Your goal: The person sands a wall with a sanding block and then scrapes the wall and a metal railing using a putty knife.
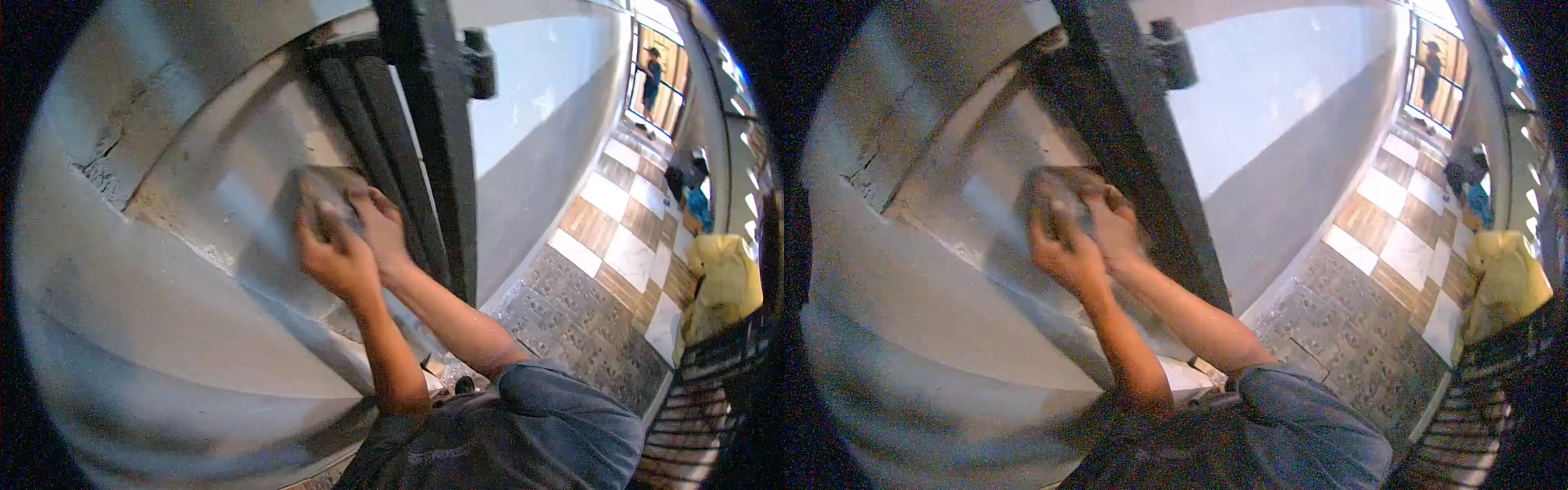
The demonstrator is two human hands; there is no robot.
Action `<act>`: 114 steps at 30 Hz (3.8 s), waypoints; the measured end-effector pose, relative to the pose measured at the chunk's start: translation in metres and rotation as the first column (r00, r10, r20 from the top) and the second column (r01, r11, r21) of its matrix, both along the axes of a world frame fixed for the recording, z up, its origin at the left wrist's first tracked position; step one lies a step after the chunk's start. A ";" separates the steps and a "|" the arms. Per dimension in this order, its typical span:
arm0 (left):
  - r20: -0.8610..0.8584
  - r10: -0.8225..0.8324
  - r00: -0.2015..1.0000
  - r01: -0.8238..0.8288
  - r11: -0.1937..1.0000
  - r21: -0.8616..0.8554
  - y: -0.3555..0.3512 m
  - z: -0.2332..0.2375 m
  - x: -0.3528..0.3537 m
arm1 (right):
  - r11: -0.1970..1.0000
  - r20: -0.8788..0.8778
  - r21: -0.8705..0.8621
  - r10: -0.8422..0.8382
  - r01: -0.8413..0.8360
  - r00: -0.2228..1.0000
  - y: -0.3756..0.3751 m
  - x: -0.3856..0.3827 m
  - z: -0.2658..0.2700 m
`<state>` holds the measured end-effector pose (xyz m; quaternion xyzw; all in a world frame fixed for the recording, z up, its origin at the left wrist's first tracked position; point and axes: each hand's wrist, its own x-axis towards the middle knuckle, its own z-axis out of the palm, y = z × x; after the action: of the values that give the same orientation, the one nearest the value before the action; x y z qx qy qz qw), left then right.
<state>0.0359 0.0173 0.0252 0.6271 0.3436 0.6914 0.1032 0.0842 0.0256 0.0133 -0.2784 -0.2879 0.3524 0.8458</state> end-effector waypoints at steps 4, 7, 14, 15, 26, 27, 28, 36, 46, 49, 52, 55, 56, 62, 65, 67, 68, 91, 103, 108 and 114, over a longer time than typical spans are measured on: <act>0.154 0.029 0.988 -0.070 0.960 0.271 -0.014 0.026 -0.008 | 0.993 0.377 -0.013 -0.100 0.113 0.921 -0.014 0.007 0.047; 0.257 0.011 0.966 -0.040 0.993 0.107 -0.048 0.026 -0.020 | 0.932 0.488 0.260 -0.354 0.254 0.798 -0.015 -0.007 0.023; 0.236 -0.145 0.961 0.202 0.950 -0.237 -0.069 -0.047 -0.027 | 0.934 0.249 -0.354 0.043 0.050 0.967 -0.095 -0.010 -0.034; 0.235 -0.124 0.964 0.186 0.947 -0.264 -0.064 -0.058 -0.030 | 0.948 0.275 -0.308 0.003 0.085 0.961 -0.097 -0.012 -0.042; 0.316 -0.267 0.910 0.328 0.931 -0.159 -0.053 -0.111 -0.023 | 0.939 0.652 -0.316 0.109 0.138 0.751 -0.097 -0.010 -0.078; 0.385 -0.378 0.842 0.494 0.828 -0.267 -0.058 -0.109 -0.024 | 0.964 0.657 -0.143 -0.079 0.226 0.749 -0.101 -0.014 -0.074; 0.382 -0.376 0.844 0.491 0.829 -0.268 -0.057 -0.108 -0.024 | 0.964 0.655 -0.143 -0.077 0.223 0.752 -0.103 -0.011 -0.072; 0.167 -0.634 0.755 0.613 0.773 0.164 -0.059 -0.081 -0.016 | 0.956 0.637 -0.293 0.210 -0.019 0.742 -0.118 0.006 -0.057; 0.065 -0.677 0.733 0.678 0.735 0.015 -0.057 -0.080 -0.018 | 0.926 0.636 -0.355 0.136 0.131 0.760 -0.134 0.007 -0.075; 0.035 -0.671 0.741 0.671 0.741 -0.001 -0.038 -0.099 -0.017 | 0.931 0.672 -0.273 0.005 0.242 0.740 -0.140 0.006 -0.080; -0.011 -0.647 0.762 0.647 0.762 0.006 -0.040 -0.103 -0.019 | 0.898 0.728 -0.324 0.036 0.297 0.685 -0.152 0.008 -0.070; -0.056 -0.626 0.778 0.627 0.779 -0.015 -0.040 -0.105 -0.023 | 0.935 0.751 -0.253 0.026 0.251 0.660 -0.147 0.011 -0.081; -0.077 -0.614 0.785 0.614 0.789 -0.027 -0.038 -0.106 -0.025 | 0.936 0.751 -0.250 0.027 0.247 0.660 -0.146 0.012 -0.084; -0.005 -0.699 0.715 0.693 0.709 -0.130 -0.043 -0.105 -0.031 | 0.929 0.732 -0.370 0.270 0.033 0.626 -0.156 0.018 -0.083; -0.060 -0.662 0.748 0.654 0.749 -0.111 -0.046 -0.104 -0.035 | 0.954 0.791 -0.298 0.255 -0.013 0.556 -0.161 0.016 -0.082; -0.122 -0.632 0.765 0.620 0.774 -0.128 -0.059 -0.098 -0.035 | 0.987 0.857 -0.144 0.091 0.067 0.507 -0.162 0.012 -0.087; -0.180 -0.607 0.774 0.590 0.795 -0.141 -0.064 -0.095 -0.036 | 0.987 0.855 -0.145 0.091 0.067 0.510 -0.160 0.011 -0.092; -0.038 -0.783 0.621 0.749 0.607 -0.266 -0.076 -0.085 -0.012 | 0.885 0.292 -0.365 -0.185 0.288 0.938 -0.191 0.030 -0.122; -0.122 -0.681 0.722 0.613 0.712 -0.343 -0.066 -0.097 -0.004 | 0.660 0.078 -0.377 -0.677 0.650 0.732 -0.204 0.065 -0.111; -0.125 -0.689 0.714 0.620 0.706 -0.342 -0.070 -0.091 -0.010 | 0.765 -0.306 -0.409 -0.629 0.498 0.714 -0.187 0.078 -0.172; -0.271 -0.585 0.764 0.519 0.808 -0.280 -0.076 -0.089 -0.009 | 0.760 -0.358 -0.462 -0.631 0.457 0.688 -0.185 0.070 -0.181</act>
<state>0.0274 -0.0584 -0.0637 0.7986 0.2194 0.4735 0.2999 0.1538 -0.1598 -0.1679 -0.3925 0.1001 0.1833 0.8957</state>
